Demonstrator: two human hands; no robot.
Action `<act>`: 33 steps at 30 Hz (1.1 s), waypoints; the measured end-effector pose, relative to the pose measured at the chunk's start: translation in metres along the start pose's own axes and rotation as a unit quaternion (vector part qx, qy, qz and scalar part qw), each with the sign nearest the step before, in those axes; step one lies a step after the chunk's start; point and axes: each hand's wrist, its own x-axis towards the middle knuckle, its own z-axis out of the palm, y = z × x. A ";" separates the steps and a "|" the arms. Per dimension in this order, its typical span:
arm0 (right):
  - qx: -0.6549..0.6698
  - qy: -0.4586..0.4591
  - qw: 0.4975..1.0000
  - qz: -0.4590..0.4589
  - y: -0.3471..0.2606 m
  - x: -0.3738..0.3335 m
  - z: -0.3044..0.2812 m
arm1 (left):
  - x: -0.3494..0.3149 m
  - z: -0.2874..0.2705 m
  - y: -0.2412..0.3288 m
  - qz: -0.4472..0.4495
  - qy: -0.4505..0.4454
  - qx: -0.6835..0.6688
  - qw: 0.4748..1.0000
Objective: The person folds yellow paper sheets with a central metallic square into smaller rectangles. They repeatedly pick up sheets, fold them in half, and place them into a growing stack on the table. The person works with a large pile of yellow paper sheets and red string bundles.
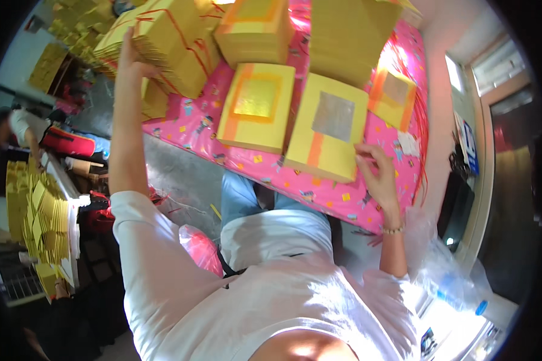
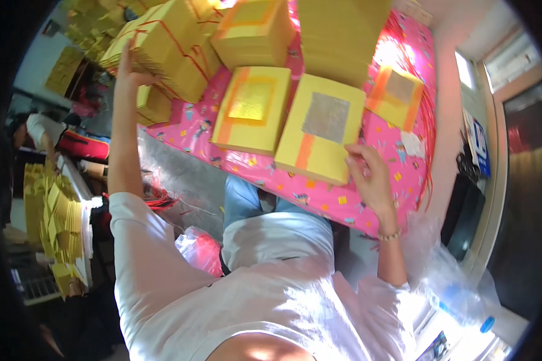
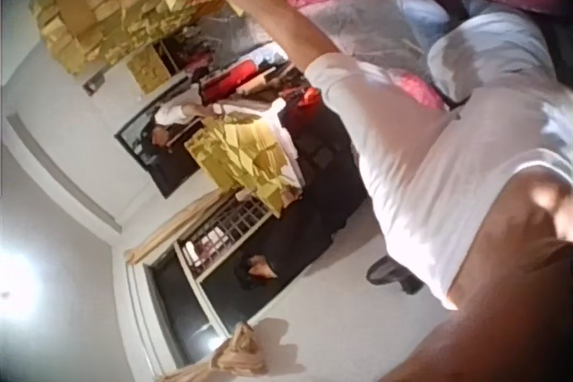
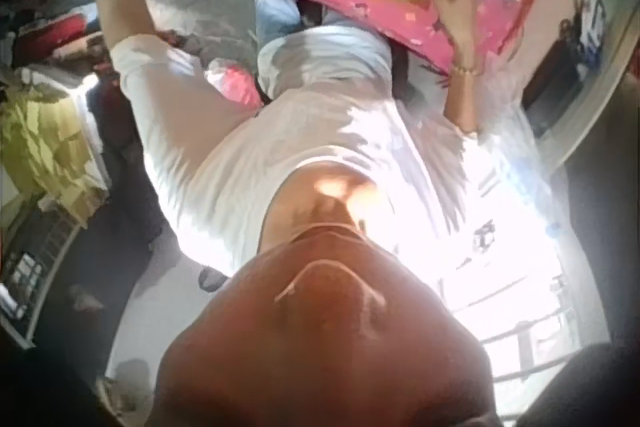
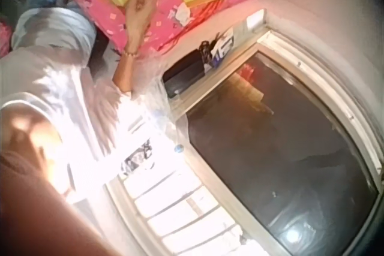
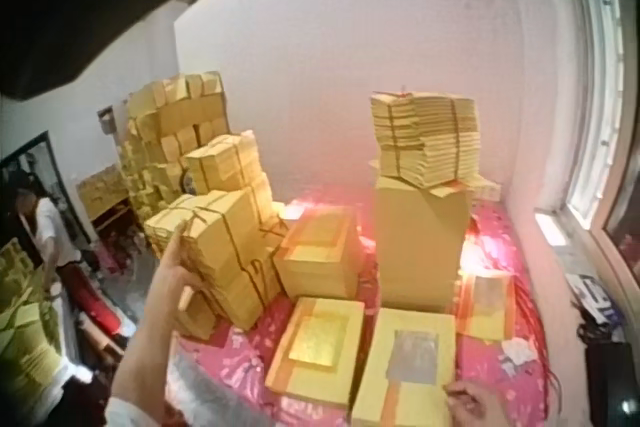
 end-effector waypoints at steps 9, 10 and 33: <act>-0.144 -0.068 0.979 -0.127 -0.025 -0.005 0.004 | -0.078 0.021 -0.108 0.454 0.083 0.098 0.882; -0.163 -0.074 0.975 -0.131 -0.027 -0.006 0.005 | -0.090 0.027 -0.133 0.514 0.016 0.187 0.837; -0.094 -0.043 0.988 -0.113 -0.004 0.005 0.012 | -0.161 0.077 -0.267 0.307 -0.440 0.452 0.712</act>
